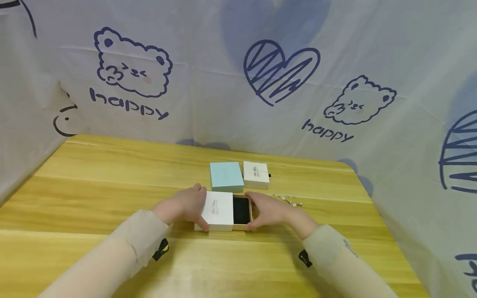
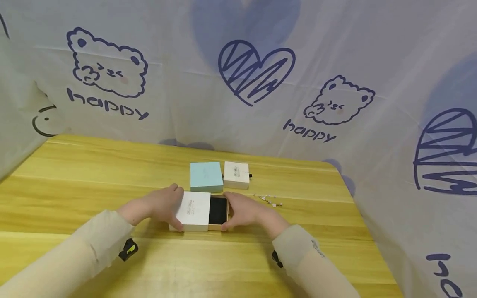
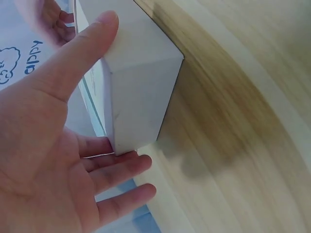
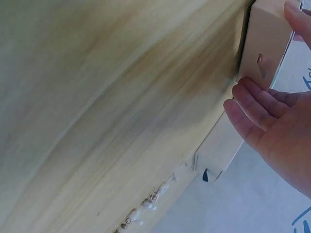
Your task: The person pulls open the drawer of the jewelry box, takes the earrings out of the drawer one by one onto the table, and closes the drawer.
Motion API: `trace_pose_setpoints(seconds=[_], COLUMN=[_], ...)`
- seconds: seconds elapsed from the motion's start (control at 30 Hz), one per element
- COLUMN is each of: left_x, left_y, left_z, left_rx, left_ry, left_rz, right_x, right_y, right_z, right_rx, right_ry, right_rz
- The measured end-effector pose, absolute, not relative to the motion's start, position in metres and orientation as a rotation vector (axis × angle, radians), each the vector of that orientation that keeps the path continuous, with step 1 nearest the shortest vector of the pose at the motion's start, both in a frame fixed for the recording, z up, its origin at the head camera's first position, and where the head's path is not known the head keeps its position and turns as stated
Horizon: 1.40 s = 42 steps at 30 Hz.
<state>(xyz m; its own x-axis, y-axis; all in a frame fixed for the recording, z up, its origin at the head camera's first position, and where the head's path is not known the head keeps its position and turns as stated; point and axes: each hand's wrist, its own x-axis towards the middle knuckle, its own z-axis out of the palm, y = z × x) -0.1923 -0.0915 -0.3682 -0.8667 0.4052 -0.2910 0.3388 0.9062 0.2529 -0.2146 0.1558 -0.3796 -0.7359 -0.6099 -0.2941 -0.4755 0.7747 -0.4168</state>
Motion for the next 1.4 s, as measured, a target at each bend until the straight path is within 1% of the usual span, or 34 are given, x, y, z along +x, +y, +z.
trace_pose_setpoints(seconds=[0.4, 0.63, 0.93, 1.4], left_x=[-0.191, -0.190, -0.190, -0.192], left_y=[-0.081, -0.077, -0.078, -0.078], left_z=[-0.359, -0.358, -0.354, -0.355], left_rx=[0.466, 0.451, 0.454, 0.472], left_ry=[2.736, 2.723, 2.716, 2.716], left_rz=[0.076, 0.054, 0.074, 0.079], right_x=[-0.215, -0.213, -0.208, -0.209], right_y=[0.138, 0.125, 0.113, 0.111], right_z=[-0.379, -0.384, -0.378, -0.376], right_rx=[-0.891, -0.943, -0.921, -0.895], right_ry=[2.524, 2.474, 2.510, 2.521], right_rz=[-0.473, -0.567, -0.440, -0.369])
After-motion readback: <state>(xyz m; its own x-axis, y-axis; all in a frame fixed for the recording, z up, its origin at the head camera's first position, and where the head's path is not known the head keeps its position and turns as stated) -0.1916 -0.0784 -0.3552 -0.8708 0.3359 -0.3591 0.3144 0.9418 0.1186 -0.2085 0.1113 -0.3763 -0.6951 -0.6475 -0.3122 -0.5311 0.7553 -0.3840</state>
